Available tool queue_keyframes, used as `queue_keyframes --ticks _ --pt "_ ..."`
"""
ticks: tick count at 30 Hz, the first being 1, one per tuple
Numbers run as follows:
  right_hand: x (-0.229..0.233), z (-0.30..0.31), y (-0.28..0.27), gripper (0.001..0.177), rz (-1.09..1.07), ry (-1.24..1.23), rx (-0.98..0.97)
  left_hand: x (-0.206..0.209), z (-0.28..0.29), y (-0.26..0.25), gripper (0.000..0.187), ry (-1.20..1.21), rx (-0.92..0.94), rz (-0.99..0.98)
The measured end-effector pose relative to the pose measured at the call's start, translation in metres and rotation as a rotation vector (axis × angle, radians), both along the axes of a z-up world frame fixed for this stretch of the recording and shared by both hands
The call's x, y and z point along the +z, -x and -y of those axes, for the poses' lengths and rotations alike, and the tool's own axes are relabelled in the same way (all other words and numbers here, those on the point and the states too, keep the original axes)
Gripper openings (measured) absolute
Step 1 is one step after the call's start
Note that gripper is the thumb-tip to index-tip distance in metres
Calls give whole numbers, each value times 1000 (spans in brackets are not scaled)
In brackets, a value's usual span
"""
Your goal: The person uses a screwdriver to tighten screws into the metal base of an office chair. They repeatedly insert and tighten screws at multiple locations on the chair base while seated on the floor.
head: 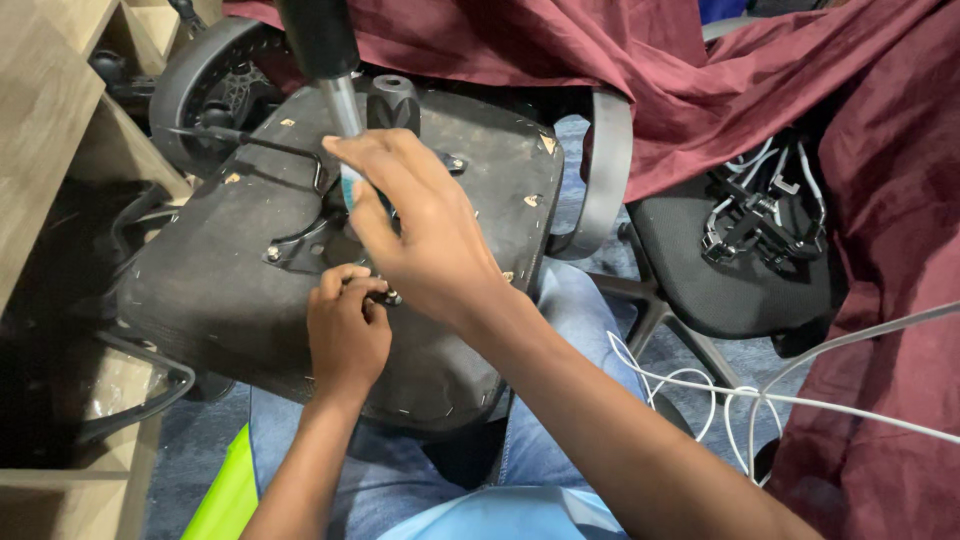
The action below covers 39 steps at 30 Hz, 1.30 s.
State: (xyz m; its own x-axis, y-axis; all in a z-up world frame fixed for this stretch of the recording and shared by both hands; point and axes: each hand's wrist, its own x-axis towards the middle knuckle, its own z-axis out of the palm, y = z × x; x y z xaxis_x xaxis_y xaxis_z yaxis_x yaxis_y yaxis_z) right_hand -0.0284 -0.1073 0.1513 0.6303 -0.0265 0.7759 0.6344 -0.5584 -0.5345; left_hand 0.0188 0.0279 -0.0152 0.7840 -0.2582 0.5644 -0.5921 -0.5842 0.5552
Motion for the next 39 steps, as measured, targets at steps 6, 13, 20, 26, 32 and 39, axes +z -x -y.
queue_keyframes --ticks 6,13,20,26,32,39 --pt "-3 -2 -8 30 -45 51 -65 0 -1 1 25 -14 -3 18" --pt "-5 -3 -10 37 -30 107 -118 -1 -1 2 20 55 -10 31" --pt "-3 -7 1 30 70 77 -90 3 1 3 22 9 25 -11" --pt "-3 -4 -3 31 -115 -36 -76 0 2 5 25 45 13 -19" --pt "-5 -2 -5 33 -33 84 -128 0 0 5 32 -25 -2 -18" --pt "-8 -3 -5 32 12 97 -133 -2 0 3 27 -85 3 15"
